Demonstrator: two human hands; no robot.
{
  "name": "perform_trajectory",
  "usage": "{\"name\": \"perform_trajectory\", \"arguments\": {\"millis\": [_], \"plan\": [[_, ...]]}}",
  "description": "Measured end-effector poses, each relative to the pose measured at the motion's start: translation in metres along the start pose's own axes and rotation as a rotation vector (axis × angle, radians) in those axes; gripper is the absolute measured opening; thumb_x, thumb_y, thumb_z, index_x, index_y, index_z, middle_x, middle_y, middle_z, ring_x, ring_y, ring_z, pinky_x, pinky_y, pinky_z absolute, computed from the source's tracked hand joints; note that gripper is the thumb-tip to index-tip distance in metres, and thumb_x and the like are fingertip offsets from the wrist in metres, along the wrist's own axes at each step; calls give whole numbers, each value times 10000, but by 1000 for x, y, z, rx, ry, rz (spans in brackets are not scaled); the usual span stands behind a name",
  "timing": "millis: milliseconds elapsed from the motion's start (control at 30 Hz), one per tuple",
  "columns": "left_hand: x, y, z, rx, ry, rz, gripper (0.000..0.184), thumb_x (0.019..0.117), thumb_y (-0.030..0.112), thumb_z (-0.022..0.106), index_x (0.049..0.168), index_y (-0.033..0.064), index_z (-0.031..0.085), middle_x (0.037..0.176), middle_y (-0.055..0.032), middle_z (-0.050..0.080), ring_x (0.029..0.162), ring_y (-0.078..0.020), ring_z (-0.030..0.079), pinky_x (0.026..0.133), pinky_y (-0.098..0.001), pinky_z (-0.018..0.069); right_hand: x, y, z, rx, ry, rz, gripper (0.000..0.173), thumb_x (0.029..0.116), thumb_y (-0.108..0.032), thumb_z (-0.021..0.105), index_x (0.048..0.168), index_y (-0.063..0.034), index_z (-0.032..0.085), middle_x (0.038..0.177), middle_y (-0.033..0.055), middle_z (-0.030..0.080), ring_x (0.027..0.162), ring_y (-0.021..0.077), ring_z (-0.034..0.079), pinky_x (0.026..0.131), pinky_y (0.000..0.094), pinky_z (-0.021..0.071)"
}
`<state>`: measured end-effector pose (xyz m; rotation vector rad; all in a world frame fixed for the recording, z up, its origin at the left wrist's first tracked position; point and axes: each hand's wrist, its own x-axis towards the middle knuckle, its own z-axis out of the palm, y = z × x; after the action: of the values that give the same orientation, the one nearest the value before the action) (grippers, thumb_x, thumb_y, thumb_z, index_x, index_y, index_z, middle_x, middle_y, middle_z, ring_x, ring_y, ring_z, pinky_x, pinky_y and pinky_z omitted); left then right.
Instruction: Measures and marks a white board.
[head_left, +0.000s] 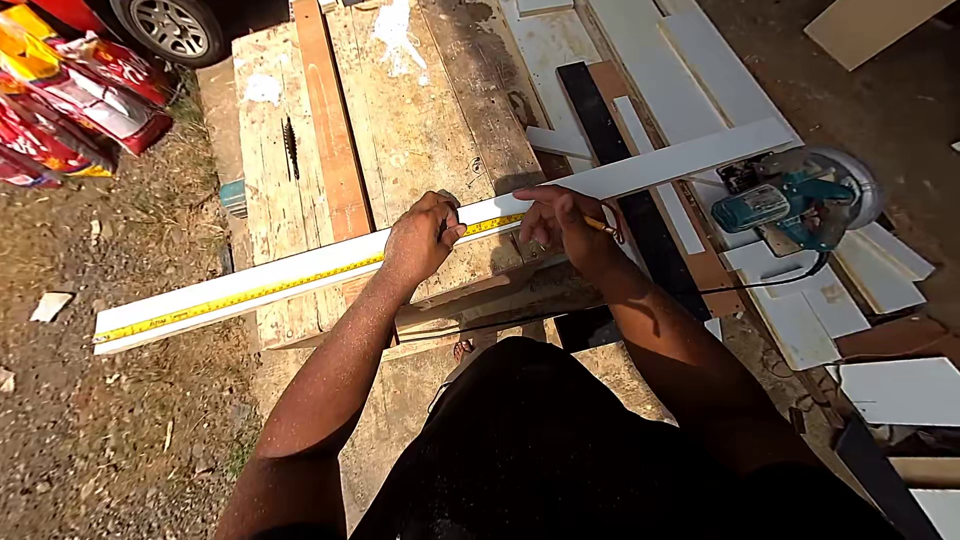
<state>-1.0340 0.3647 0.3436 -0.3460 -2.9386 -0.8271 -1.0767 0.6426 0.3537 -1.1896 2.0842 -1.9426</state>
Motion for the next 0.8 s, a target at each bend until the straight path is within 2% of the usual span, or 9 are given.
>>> {"name": "perform_trajectory", "arguments": {"millis": [67, 133, 200, 267, 333, 400, 567, 800], "plan": [[0, 0, 1, 1, -1, -2, 230, 1010, 324, 638, 930, 110, 657, 1242, -55, 638, 1123, -228, 637, 909, -493, 547, 11, 14, 3, 103, -93, 54, 728, 1100, -548, 265, 1398, 40, 573, 816, 61, 681, 589, 95, 546, 511, 236, 461], [0, 0, 1, 4, 5, -2, 225, 1009, 324, 642, 937, 112, 659, 1241, -54, 640, 1116, -228, 639, 904, -495, 547, 17, 22, 6, 63, -84, 67, 594, 1130, -400, 291, 1244, 32, 683, 772, 15, 647, 583, 52, 496, 524, 213, 418], [0, 0, 1, 6, 10, 0, 226, 1009, 327, 644, 936, 115, 660, 1235, -51, 640, 1110, -223, 640, 906, -488, 548, 21, 27, 7, -35, -77, 44, 380, 1090, -190, 406, 1173, 31, 704, 756, 27, 656, 573, 58, 516, 512, 229, 432], [0, 1, 1, 11, 13, -2, 227, 1008, 329, 644, 928, 116, 659, 1233, -48, 640, 1114, -217, 639, 914, -478, 549, 21, 29, 7, -95, -113, 28, 203, 996, -96, 531, 1097, 21, 663, 795, 66, 686, 631, 98, 614, 558, 266, 520], [0, 1, 1, 12, 10, -3, 236, 1012, 330, 641, 925, 112, 657, 1229, -53, 639, 1114, -223, 638, 918, -476, 545, 21, 31, 8, -138, -129, 17, 128, 908, -61, 609, 996, 7, 672, 798, 71, 693, 643, 103, 646, 579, 274, 563], [0, 1, 0, 10, 1, -4, 241, 1013, 331, 641, 924, 107, 651, 1231, -61, 636, 1112, -229, 637, 914, -480, 544, 21, 33, 9, -150, -146, 3, 98, 884, -40, 627, 945, 6, 688, 767, 61, 684, 611, 86, 622, 554, 258, 544], [1, 0, 1, 22, 1, 1, 252, 1016, 353, 634, 925, 119, 649, 1238, -48, 634, 1107, -226, 640, 907, -485, 548, 23, 36, 7, -191, -162, -45, 132, 915, -38, 582, 858, -10, 697, 745, 43, 673, 623, 63, 601, 555, 238, 509], [1, 1, 0, 14, -4, 2, 249, 1015, 342, 637, 923, 112, 648, 1230, -57, 631, 1099, -235, 638, 904, -488, 545, 23, 33, 7, -241, -189, -43, 148, 937, -43, 575, 863, -9, 699, 766, 49, 669, 663, 72, 605, 593, 242, 511]]}}
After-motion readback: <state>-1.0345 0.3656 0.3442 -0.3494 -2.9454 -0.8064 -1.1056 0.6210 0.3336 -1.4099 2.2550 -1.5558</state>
